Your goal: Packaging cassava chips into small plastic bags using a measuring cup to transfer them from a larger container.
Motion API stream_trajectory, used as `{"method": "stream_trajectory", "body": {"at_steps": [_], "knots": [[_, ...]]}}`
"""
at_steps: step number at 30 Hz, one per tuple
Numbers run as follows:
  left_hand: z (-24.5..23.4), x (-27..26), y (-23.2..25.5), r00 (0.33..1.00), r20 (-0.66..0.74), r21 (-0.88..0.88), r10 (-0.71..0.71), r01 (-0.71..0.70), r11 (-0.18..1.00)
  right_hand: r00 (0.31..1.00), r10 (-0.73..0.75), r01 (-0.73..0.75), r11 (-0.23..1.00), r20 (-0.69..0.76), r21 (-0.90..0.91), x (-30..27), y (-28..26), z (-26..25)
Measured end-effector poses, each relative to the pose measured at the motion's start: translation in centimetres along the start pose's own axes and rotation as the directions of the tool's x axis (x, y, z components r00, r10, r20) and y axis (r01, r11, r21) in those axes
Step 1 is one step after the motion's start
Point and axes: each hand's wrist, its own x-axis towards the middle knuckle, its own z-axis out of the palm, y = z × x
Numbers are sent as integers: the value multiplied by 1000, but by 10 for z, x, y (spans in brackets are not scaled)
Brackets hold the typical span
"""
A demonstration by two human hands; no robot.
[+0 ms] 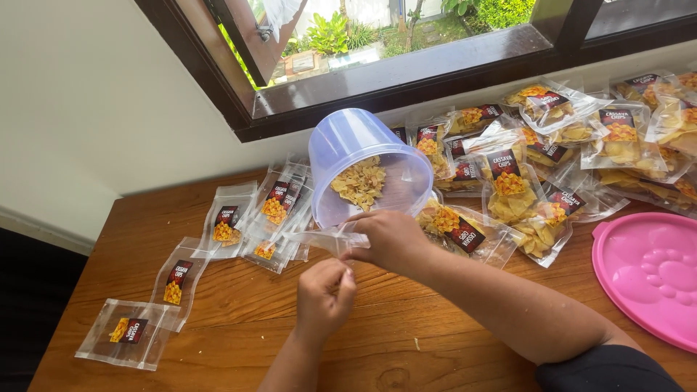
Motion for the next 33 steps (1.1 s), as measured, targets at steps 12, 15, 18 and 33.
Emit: {"method": "stream_trajectory", "body": {"at_steps": [12, 15, 18, 33], "knots": [[5, 0, -11, 995, 49, 494, 92, -104, 863, 898, 219, -230, 973, 382, -18, -3, -9, -35], [5, 0, -12, 998, 20, 535, 54, -57, 843, 900, 231, -266, 963, 369, 46, -1, -8, -34], [4, 0, -13, 999, -7, 549, 50, -38, 835, 909, 223, -273, 957, 351, 100, 0, -8, -34], [11, -8, -33, 997, 20, 472, -71, 53, 880, 912, 121, -171, 980, 392, 96, -4, -17, -38]]}}
